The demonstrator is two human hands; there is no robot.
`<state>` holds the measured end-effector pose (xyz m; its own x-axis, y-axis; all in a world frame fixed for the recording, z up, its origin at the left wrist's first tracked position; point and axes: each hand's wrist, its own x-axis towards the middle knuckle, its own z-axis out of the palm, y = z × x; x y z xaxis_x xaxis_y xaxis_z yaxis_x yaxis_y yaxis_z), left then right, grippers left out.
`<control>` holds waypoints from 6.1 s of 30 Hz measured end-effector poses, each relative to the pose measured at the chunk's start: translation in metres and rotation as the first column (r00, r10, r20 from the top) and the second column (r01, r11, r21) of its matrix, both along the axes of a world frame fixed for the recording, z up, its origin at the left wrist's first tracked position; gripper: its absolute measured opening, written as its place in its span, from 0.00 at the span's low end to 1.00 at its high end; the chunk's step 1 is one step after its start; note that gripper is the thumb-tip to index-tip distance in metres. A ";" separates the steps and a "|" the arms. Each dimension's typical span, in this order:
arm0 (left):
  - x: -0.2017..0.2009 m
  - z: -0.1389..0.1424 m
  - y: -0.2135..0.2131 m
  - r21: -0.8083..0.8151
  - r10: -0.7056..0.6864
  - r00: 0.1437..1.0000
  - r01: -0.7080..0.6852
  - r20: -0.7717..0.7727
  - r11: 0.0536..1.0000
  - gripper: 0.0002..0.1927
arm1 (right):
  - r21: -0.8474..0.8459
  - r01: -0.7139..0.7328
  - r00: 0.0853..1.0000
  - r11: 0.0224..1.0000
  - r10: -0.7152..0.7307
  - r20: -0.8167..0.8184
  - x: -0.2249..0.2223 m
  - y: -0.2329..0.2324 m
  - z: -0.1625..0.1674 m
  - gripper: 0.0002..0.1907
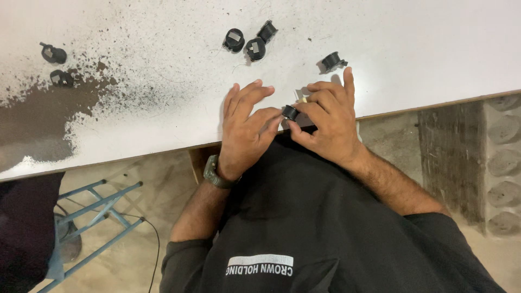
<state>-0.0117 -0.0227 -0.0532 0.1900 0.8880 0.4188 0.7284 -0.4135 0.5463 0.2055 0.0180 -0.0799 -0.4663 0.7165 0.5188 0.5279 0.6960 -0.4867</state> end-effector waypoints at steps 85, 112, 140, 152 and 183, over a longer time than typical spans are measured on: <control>-0.006 0.006 0.007 0.159 -0.146 0.960 0.187 -0.239 0.969 0.10 | -0.044 0.075 0.993 0.996 -0.070 0.098 -0.001 -0.003 0.011 0.19; 0.013 -0.027 -0.015 0.230 0.085 0.996 -0.077 -0.023 0.970 0.09 | 0.003 -0.072 0.991 0.997 0.072 -0.114 -0.004 -0.017 -0.014 0.15; 0.014 -0.019 -0.009 0.025 0.109 0.994 -0.109 -0.006 0.994 0.05 | 0.100 -0.182 0.970 0.978 0.195 -0.148 -0.003 -0.016 -0.027 0.19; 0.010 -0.011 -0.010 -0.064 0.123 0.991 -0.120 0.045 0.991 0.05 | 0.060 -0.120 0.987 0.991 0.125 -0.100 -0.013 -0.014 -0.005 0.16; -0.004 0.010 0.001 0.121 -0.009 0.984 0.031 -0.180 0.992 0.08 | -0.033 0.005 0.997 0.999 -0.002 0.074 -0.003 0.005 0.019 0.19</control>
<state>-0.0161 -0.0216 -0.0431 0.2888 0.8274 0.4817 0.8009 -0.4844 0.3519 0.2023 0.0232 -0.0604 -0.4999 0.7344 0.4592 0.5659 0.6783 -0.4688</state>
